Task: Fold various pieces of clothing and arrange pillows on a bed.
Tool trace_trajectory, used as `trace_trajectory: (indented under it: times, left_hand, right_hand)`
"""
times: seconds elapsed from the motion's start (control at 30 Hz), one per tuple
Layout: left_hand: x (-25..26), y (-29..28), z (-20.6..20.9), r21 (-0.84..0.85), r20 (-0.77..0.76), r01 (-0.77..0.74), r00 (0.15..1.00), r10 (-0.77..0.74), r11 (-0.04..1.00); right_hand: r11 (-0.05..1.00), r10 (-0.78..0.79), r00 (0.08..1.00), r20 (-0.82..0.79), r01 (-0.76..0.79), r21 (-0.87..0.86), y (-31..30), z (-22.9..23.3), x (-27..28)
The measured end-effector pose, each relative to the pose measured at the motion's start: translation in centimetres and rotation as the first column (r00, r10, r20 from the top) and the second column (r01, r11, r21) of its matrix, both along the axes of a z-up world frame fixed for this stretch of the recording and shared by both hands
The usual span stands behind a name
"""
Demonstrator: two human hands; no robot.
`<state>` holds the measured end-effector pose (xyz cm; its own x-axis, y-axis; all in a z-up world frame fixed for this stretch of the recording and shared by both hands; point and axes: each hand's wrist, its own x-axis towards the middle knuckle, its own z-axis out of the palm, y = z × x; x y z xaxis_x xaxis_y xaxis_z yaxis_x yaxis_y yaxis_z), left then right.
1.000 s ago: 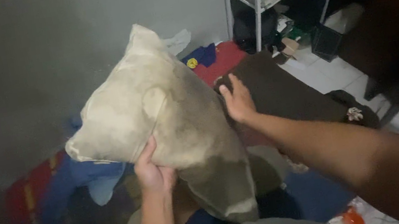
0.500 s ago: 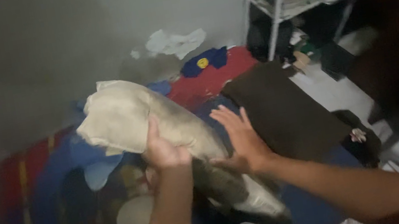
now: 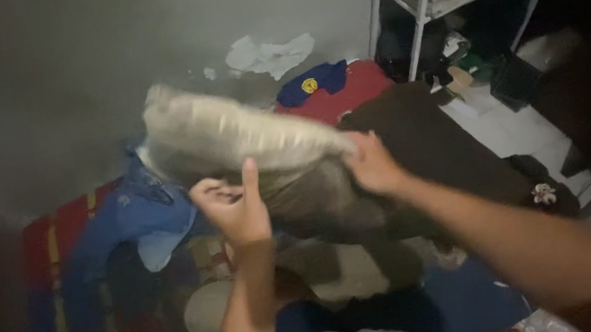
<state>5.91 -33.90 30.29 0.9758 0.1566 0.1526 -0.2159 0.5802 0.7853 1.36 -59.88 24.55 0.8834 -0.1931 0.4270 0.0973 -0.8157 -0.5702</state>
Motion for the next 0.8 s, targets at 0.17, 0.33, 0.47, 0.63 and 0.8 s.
trace_trajectory:
  times: [0.17, 0.33, 0.47, 0.63, 0.8]
  left_hand:
    - [0.3, 5.1, 2.6, 0.746, 0.218, -0.308, 0.951, 0.221, 0.59]
    - [1.7, 5.5, 4.2, 0.791, 0.408, -0.365, 0.913, 0.02, 0.491]
    - [2.1, 4.6, 4.4, 0.867, 0.271, -0.135, 0.935, -0.226, 0.479]
    - [1.9, 5.1, 4.4, 0.888, 0.135, 0.031, 0.936, -0.325, 0.459]
    - [1.9, 6.9, 2.7, 0.729, 0.286, 0.093, 0.858, -0.426, 0.678]
  right_hand:
    - [0.891, 0.021, 0.932, -0.361, 0.146, 0.43, -4.4, 8.7, 0.0]
    - [0.79, 0.232, 0.924, -0.304, 0.004, 0.613, -8.1, 11.6, -0.8]
    - [0.679, 0.459, 0.842, -0.283, -0.127, 0.723, -9.2, 13.1, -2.0]
    - [0.618, 0.628, 0.683, -0.373, -0.146, 0.773, -11.6, 13.9, -2.4]
    - [0.68, 0.648, 0.572, -0.503, -0.139, 0.72, -10.3, 16.3, -3.0]
